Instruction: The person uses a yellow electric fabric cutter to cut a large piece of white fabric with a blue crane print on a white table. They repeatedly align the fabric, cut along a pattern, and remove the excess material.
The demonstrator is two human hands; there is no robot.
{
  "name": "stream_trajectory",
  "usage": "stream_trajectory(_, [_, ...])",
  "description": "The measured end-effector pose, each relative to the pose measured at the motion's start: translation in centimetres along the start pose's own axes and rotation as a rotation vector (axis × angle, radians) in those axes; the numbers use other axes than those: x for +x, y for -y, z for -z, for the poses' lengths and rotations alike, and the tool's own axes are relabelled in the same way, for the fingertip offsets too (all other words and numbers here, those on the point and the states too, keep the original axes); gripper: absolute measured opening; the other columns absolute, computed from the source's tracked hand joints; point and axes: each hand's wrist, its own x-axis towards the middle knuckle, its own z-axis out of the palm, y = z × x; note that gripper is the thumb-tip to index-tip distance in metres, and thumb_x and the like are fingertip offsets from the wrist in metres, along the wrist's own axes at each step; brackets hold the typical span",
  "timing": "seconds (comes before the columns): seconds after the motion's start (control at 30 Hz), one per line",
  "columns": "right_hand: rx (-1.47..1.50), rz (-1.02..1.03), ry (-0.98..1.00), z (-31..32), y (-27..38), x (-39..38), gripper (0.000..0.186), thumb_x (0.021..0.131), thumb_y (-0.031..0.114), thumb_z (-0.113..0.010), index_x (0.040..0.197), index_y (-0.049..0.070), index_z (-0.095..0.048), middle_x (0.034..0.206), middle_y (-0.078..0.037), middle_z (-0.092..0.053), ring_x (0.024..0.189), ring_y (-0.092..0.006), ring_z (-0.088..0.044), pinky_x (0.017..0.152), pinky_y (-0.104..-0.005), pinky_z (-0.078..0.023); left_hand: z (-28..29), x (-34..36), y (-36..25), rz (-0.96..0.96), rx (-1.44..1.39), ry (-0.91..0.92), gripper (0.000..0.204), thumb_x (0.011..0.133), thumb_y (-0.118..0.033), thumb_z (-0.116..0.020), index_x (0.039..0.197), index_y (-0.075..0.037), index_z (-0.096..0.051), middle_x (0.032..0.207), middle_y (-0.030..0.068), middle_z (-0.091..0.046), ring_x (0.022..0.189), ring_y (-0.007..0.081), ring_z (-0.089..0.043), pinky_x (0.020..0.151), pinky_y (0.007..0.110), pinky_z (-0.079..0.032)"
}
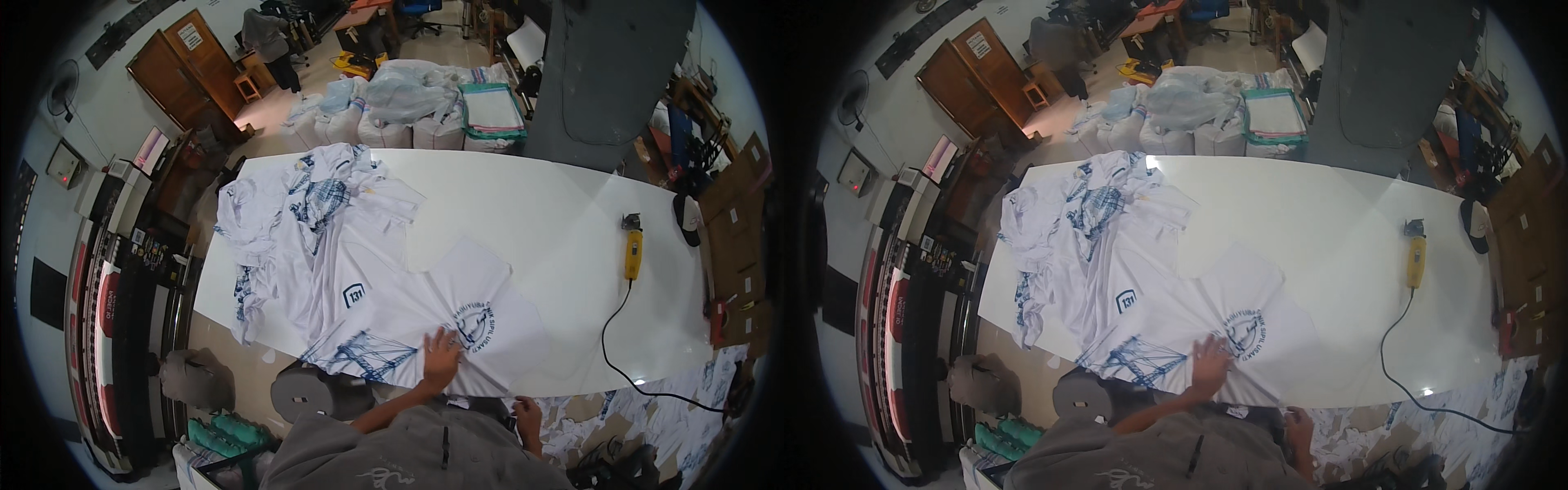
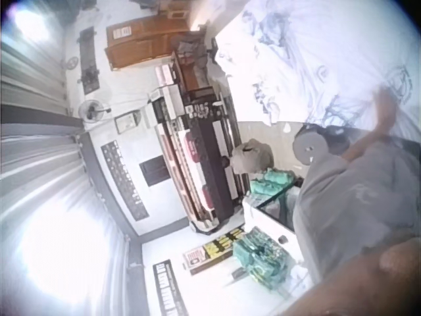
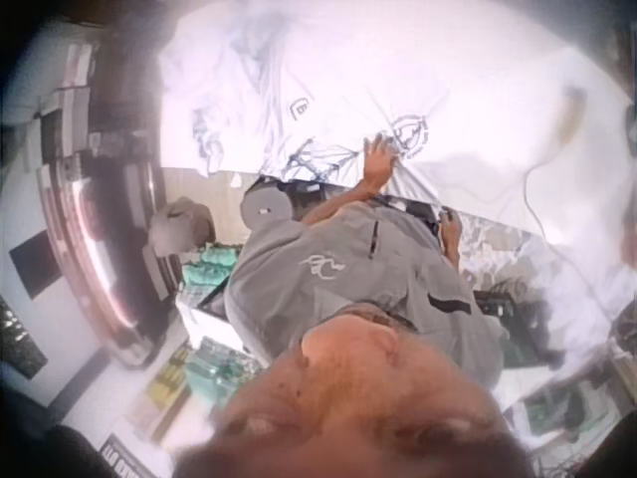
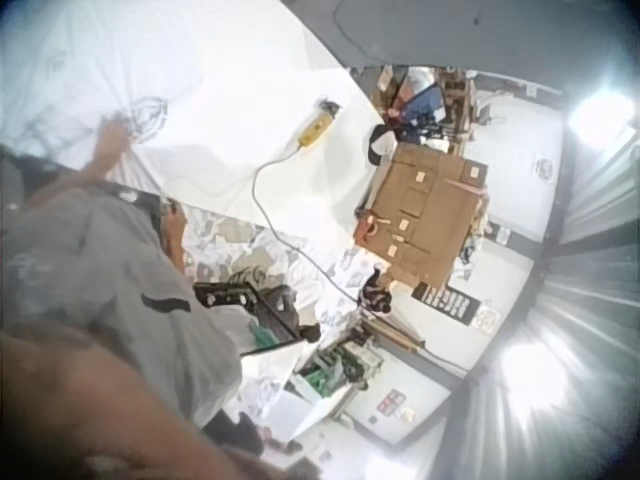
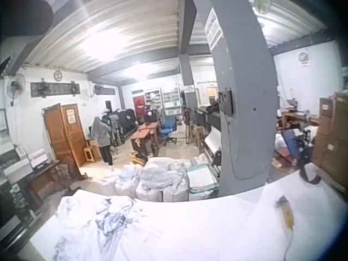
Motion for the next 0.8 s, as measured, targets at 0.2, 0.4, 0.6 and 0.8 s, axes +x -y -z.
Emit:
stream_trajectory(0.2, [0.339, -0.169, 0.405, -3.9, 3.2, -1.0, 0.046, 0.096, 0.020, -0.069, 0.135, -0.003, -0.060, 0.120, -0.019, -0.068, 0.089, -0.0288, -0.071, 0.080, -0.0401, -0.058, -2.7, -0.4, -9.5, 0.028, -0.863, 0.664, 0.028, 0.103, -0.025, -0.063, 0.120, -0.003, -0.063, 0.115, 0.0161, -0.067, 0.107, 0.0321, -0.065, 0.102, 0.048, -0.046])
stream_trajectory(0.4, [0.933, -0.297, 0.231, -3.0, -1.0, -4.7, 0.048, 0.097, 0.022, -0.069, 0.136, -0.004, -0.058, 0.121, -0.019, -0.067, 0.094, -0.0303, -0.070, 0.077, -0.0429, -0.059, -2.7, -1.2, -18.7, -0.185, -1.158, 1.234, 0.032, 0.104, -0.031, -0.066, 0.117, -0.002, -0.066, 0.107, 0.0105, -0.068, 0.100, 0.0190, -0.060, 0.093, 0.038, -0.050])
stream_trajectory(0.6, [1.075, -0.569, -0.274, -0.4, -7.4, -3.7, 0.054, 0.095, 0.020, -0.073, 0.139, -0.004, -0.053, 0.126, -0.022, -0.063, 0.112, -0.0373, -0.065, 0.075, -0.0530, -0.063, -4.4, 1.9, -16.6, -0.246, -0.812, 0.549, 0.031, 0.094, -0.020, -0.078, 0.120, -0.004, -0.071, 0.127, 0.0163, -0.069, 0.124, 0.0311, -0.064, 0.108, 0.042, -0.048])
stream_trajectory(0.8, [0.964, -0.587, -0.409, 8.6, -16.5, 2.7, 0.050, 0.082, 0.012, -0.085, 0.122, -0.009, -0.064, 0.101, -0.026, -0.069, 0.103, -0.0434, -0.071, 0.074, -0.0546, -0.067, -2.8, 5.7, -11.7, -0.077, 0.070, 0.515, 0.088, 0.091, -0.053, -0.076, 0.155, -0.002, -0.046, 0.169, 0.0237, -0.026, 0.158, 0.0510, -0.014, 0.116, 0.077, -0.018])
